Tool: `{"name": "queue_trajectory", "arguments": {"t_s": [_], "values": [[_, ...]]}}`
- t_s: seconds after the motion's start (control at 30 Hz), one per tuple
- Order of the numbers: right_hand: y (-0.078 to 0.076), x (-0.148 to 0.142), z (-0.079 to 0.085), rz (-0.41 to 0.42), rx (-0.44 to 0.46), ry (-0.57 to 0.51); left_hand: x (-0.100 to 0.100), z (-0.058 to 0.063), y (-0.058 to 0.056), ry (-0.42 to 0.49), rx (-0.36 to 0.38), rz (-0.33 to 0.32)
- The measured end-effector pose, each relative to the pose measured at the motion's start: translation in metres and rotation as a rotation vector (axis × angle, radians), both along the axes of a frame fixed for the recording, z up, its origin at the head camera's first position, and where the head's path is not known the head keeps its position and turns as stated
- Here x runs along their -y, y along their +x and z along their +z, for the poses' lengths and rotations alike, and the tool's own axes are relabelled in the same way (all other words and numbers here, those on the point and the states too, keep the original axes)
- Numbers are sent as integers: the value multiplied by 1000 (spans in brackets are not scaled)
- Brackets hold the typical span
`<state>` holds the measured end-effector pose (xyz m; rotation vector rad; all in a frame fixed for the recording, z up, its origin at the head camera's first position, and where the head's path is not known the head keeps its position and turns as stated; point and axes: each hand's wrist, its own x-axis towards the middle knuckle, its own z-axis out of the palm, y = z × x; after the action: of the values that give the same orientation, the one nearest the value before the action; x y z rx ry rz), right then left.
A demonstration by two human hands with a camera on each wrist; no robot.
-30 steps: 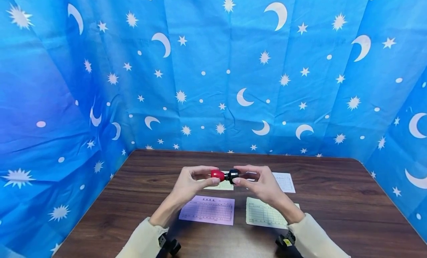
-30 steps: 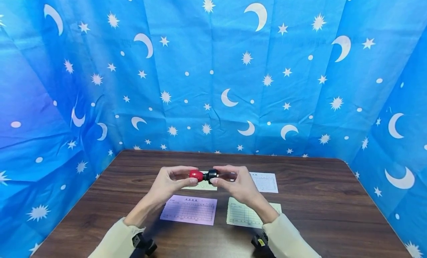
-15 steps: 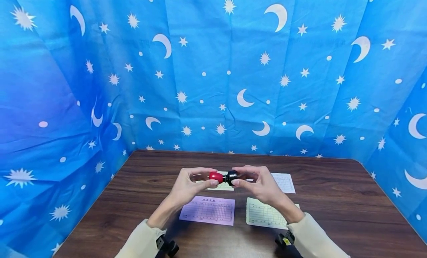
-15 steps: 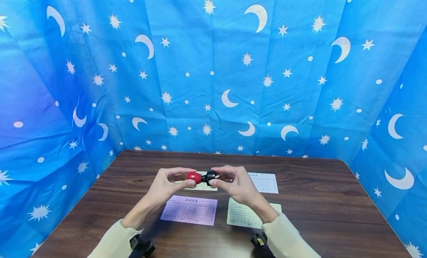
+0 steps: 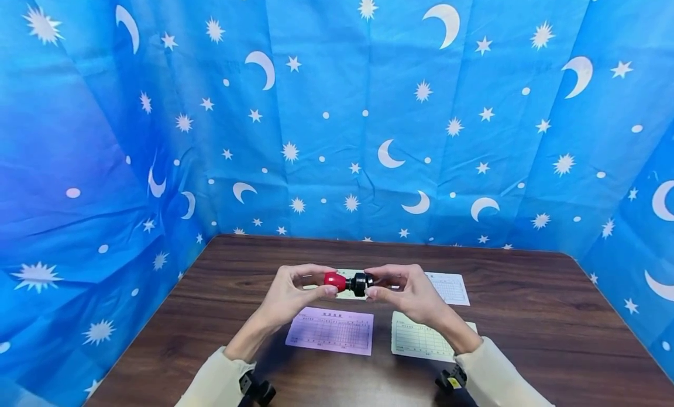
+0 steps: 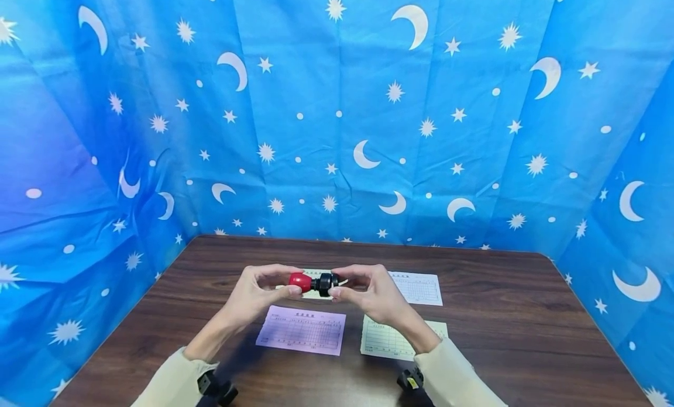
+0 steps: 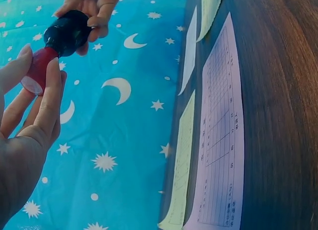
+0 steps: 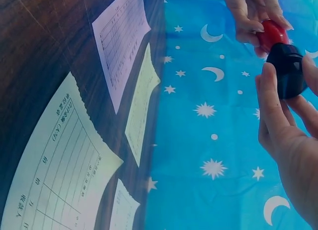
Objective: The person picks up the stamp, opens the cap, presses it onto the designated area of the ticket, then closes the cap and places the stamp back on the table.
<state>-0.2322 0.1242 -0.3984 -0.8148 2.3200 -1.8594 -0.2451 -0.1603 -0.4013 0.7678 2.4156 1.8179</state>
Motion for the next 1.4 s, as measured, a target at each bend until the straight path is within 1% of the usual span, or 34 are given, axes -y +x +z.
{"name": "queue_trajectory", "arguments": {"t_s": [0.2,0.3,0.4,0.67,0.73,0.8,1.0,1.17,1.3,1.4], "values": [[-1,-3,-2,-41,27,19,5,3,1,-25,10,34],[-2,-4,-3,-65,29,29,8,6,1,-37,2,39],[-3,-4,-3,-71,41,37,12,7,0,-44,2,48],[-5,3,-5,-104,40,124,33,10,-4,-59,17,124],[-6,5,-6,-100,42,130,39,12,-5,-77,9,150],[-7,7,-6,-94,42,138,44,13,-6,-75,-5,167],[-10,15,-7,-60,13,198,60,16,-10,-82,-70,227],[-14,31,-9,-19,-4,241,76,14,-13,-115,-100,319],[-16,45,-9,3,-2,241,90,13,-15,-140,-116,393],[-19,53,-10,7,-11,238,101,12,-16,-182,-134,458]]}}
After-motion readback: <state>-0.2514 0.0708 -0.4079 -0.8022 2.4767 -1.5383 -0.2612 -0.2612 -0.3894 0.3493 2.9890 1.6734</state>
